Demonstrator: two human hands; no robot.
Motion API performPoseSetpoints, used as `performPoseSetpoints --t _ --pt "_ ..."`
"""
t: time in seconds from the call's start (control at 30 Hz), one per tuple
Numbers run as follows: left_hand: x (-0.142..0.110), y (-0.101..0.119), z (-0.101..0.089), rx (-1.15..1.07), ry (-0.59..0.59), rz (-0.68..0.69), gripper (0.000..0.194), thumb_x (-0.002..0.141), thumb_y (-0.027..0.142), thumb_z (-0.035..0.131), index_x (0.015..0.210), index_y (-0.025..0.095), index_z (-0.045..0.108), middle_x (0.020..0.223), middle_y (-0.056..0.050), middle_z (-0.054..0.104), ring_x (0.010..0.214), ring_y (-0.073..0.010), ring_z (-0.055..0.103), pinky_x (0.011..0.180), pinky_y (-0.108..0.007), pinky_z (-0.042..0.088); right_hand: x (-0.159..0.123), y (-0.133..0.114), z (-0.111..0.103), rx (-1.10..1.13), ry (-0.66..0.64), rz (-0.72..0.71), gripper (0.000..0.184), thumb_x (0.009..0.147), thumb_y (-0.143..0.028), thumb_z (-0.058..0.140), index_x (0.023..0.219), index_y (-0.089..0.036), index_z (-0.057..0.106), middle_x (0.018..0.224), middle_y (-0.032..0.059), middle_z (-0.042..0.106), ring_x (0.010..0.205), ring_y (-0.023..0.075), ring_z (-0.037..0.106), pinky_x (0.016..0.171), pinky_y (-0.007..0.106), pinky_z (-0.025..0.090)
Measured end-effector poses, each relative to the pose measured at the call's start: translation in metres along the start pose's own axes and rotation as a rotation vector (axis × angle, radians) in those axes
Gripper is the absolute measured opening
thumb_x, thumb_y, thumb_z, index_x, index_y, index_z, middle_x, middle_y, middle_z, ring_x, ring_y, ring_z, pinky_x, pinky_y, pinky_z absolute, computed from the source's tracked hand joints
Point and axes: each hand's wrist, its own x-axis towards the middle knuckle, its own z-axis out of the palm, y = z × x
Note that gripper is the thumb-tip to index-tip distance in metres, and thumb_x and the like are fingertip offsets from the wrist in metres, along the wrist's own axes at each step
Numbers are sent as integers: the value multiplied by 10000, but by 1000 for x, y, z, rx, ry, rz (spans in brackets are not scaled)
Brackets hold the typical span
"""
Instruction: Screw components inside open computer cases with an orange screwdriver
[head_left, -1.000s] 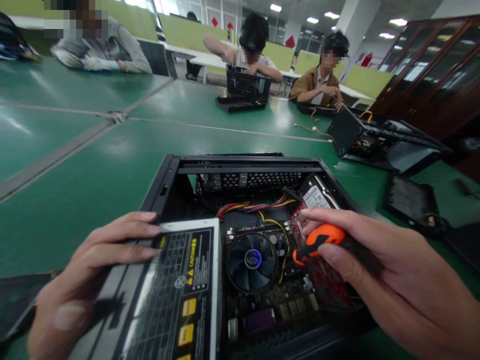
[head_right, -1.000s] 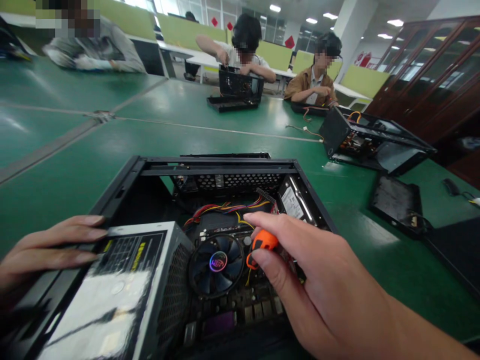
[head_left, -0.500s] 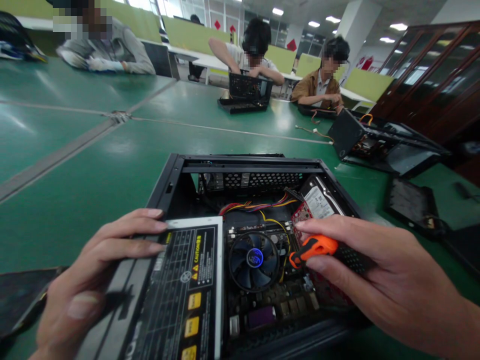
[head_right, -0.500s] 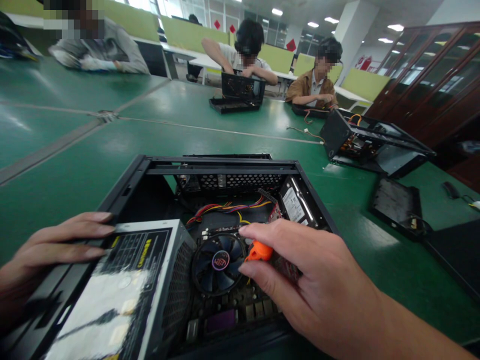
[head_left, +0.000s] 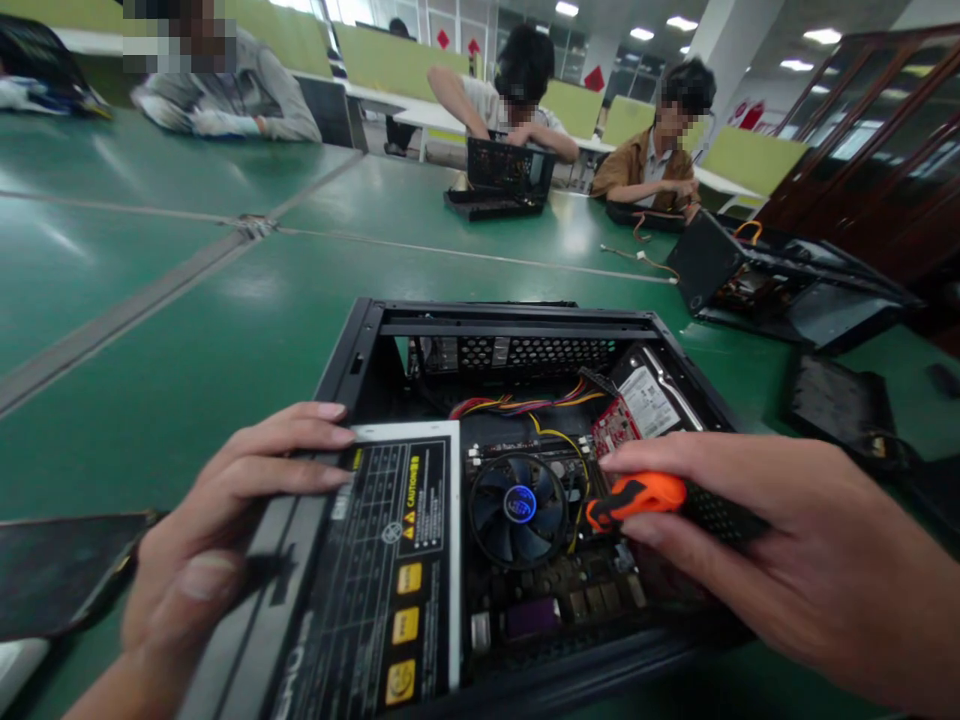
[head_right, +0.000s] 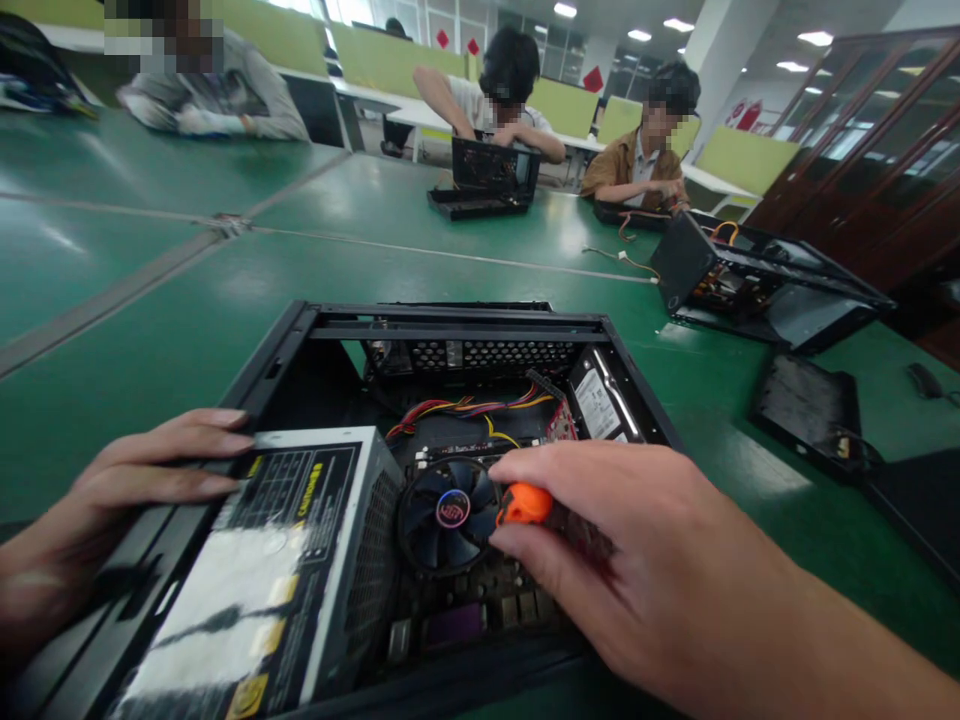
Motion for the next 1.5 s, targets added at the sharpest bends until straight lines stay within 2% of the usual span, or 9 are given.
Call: performPoseSetpoints --t 0.1,0.27,0.53,0.8,0.97,1.13,1.37,1.43,1.5 --pt "2 0 0 -121 43 69 450 949 546 324 1059 321 698 1171 -25 677 1210 -326 560 1118 -530 399 -7 -10 -5 -31 23 44 276 939 -308 607 1214 -323 627 1035 -16 780 885 199 762 760 251 629" --pt "6 12 -11 -123 -159 63 398 996 443 329 1224 359 645 1318 5 613 1327 -306 475 1185 -505 334 4 -28 7 34 1 -97 235 942 -212 566 1168 -252 617 1024 -16 787 863 157 763 863 207 607" --pt "7 24 -8 -141 -143 52 409 1004 470 307 1207 332 634 1309 -10 599 1324 -300 465 1194 -503 317 18 -29 20 81 -41 -164 197 923 -150 565 1099 -189 644 1004 -21 782 904 70 738 912 83 521" --pt "9 19 -8 -175 -132 114 402 1006 472 336 1223 311 634 1308 -2 598 1336 -241 466 1207 -390 324 16 -29 18 21 -3 -212 191 966 -161 507 1123 -181 615 1016 -12 781 930 69 733 940 77 500" --pt "8 19 -9 -175 -142 113 399 1009 475 340 1227 299 625 1317 -9 586 1340 -240 460 1212 -380 313 15 -29 19 37 2 -211 195 979 -177 502 1145 -186 603 1010 -15 777 913 71 732 936 90 506" --pt "8 22 -8 -172 -132 91 402 1009 494 333 1215 316 628 1306 -11 591 1333 -258 460 1206 -416 319 16 -29 20 64 -34 -229 176 1007 -232 510 1149 -171 595 977 13 771 860 114 731 770 165 569" --pt "7 26 -6 -175 -95 49 395 998 508 344 1177 325 645 1281 -7 605 1316 -271 473 1194 -427 322 26 -35 23 108 -6 -272 179 1000 -327 575 1022 -167 650 770 -17 717 623 122 642 573 248 514" --pt "7 28 -4 -175 -70 28 392 993 521 352 1146 326 656 1263 -2 614 1302 -269 487 1190 -420 327 30 -37 22 124 -37 -242 152 996 -287 571 1026 -168 661 827 -1 740 682 130 671 621 242 541" --pt "8 31 -1 -172 -39 6 392 988 537 357 1110 329 666 1239 0 626 1286 -270 502 1186 -421 331 32 -37 21 162 -103 -238 166 991 -213 541 1101 -165 657 975 21 763 843 134 708 759 216 568"
